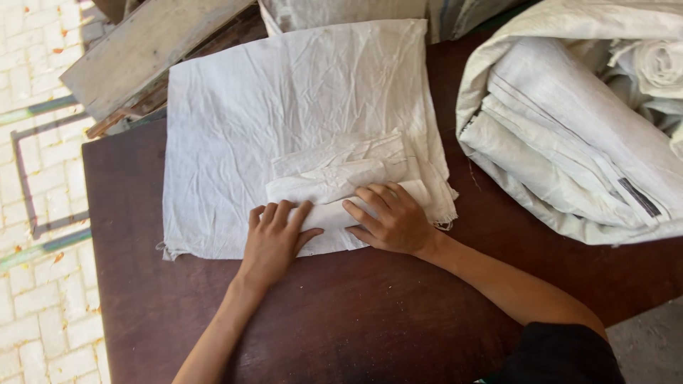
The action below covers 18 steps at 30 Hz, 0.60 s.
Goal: The person folds white woven sacks on a wooden table. They smooth the fabric, fold it into smaller rectangles, and roll the sacks tightly before placing them into a larger sack. The person repeats this process with multiple sacks, some of which have printed text and logos.
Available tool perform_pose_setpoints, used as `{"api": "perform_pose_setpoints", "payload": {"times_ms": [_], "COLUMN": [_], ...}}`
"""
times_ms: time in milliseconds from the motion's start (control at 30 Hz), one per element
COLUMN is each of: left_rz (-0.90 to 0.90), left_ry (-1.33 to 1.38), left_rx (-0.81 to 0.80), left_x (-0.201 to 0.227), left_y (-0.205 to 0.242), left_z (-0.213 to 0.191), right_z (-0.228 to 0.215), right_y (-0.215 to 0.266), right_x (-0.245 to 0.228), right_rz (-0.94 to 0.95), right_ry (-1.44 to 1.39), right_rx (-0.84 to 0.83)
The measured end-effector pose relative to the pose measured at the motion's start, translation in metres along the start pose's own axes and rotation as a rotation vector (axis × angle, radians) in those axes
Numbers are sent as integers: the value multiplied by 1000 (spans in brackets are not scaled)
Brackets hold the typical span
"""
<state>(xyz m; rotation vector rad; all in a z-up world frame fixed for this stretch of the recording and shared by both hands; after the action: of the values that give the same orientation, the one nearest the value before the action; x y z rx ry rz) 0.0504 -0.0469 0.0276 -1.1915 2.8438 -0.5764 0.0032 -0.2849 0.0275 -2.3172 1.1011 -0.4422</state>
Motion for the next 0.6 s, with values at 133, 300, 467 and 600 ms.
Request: {"api": "perform_pose_setpoints", "payload": {"times_ms": [133,300,467,600], "left_rz": [-55,-51,163,111], "left_ry": [157,119,-184,-300], "left_rx": [-190,-202,173,51], "left_x": [-13,-16,0,5], "left_y": [-20,-19,-16,-30], "left_z": [-5,6,-3,-1], "right_z": [10,28,16,38], "right_y": [5,18,-2,-11], "right_x": [8,18,28,53], "right_rz": [78,81,81,51], "right_ry": [20,-28,-98,-285], "right_rx": [-48,-140,-138,-202]}}
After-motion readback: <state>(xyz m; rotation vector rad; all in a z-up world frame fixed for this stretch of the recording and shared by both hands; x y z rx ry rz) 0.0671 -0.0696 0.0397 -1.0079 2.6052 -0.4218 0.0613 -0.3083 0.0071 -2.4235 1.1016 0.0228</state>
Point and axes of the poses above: each hand's wrist, its own y-axis away from the middle knuckle, its own z-axis out of the palm, x = y × z, the point moved 2 cm from there along -y, towards the middle knuckle, and after that the axes turned 2 degrees about -y, right-handed, at the moved point
